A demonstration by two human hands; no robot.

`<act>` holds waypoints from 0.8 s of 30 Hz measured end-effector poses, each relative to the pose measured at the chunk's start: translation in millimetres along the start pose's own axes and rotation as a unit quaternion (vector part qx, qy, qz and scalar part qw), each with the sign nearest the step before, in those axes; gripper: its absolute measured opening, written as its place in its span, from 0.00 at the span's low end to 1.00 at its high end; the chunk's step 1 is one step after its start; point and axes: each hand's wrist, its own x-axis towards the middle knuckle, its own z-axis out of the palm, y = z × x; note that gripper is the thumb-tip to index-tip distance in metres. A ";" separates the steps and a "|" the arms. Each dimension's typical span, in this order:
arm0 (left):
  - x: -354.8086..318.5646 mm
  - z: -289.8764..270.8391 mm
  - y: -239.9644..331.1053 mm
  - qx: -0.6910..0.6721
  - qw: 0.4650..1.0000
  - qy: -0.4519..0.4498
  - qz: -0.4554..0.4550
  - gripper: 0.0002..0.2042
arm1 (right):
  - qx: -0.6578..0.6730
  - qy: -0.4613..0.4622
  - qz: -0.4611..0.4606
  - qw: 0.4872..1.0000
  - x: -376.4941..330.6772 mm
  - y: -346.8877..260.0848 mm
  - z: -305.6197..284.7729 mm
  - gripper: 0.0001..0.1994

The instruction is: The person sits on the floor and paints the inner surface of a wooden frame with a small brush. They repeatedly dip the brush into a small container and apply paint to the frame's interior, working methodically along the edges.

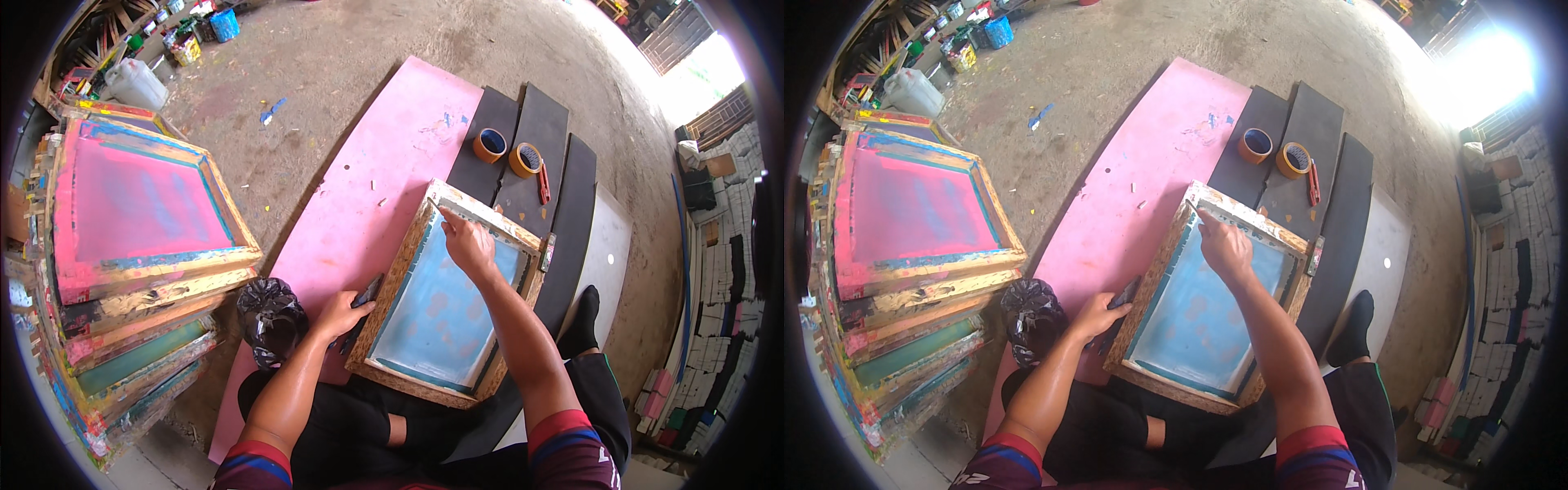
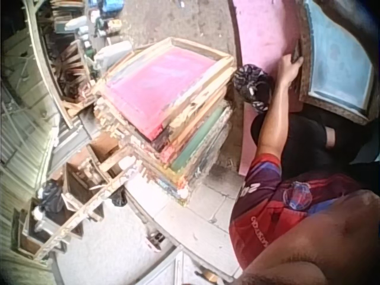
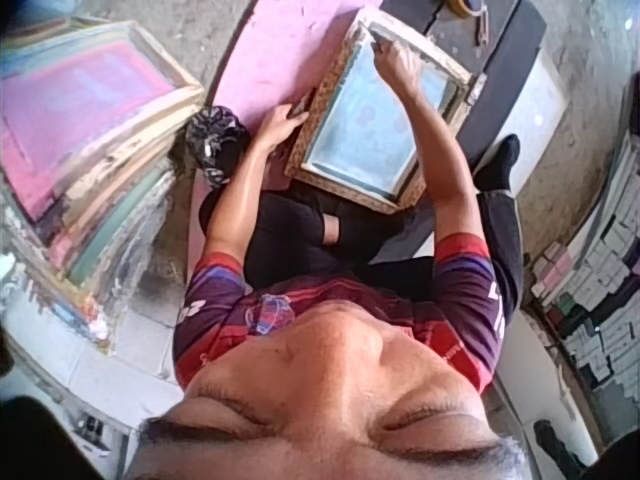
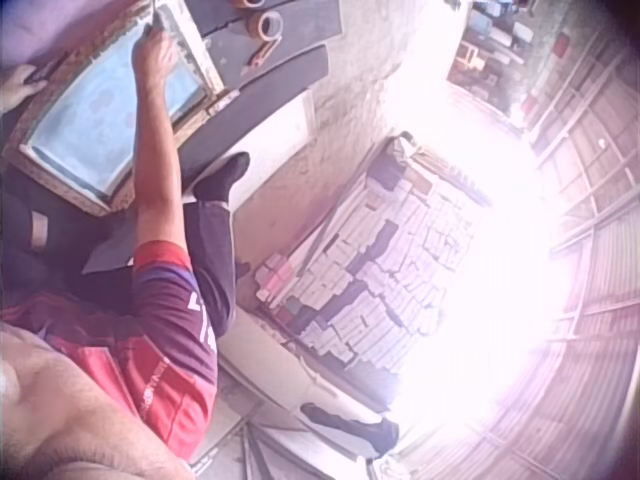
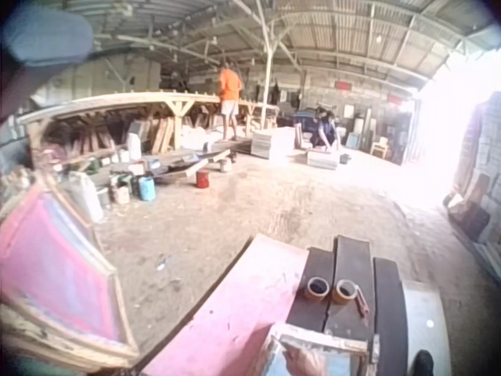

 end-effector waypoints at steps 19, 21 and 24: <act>-1.7 1.8 5.9 0.007 1.000 0.002 0.000 0.20 | -0.157 -0.111 -0.003 0.981 3.5 -24.5 -17.4 0.23; -2.5 1.3 9.2 0.016 1.000 0.006 -0.009 0.18 | -0.177 -0.120 0.007 0.977 5.4 -28.1 -10.8 0.23; -4.7 3.1 21.2 -0.015 1.000 0.000 -0.011 0.17 | -0.083 -0.058 -0.020 0.995 4.6 -6.5 3.5 0.25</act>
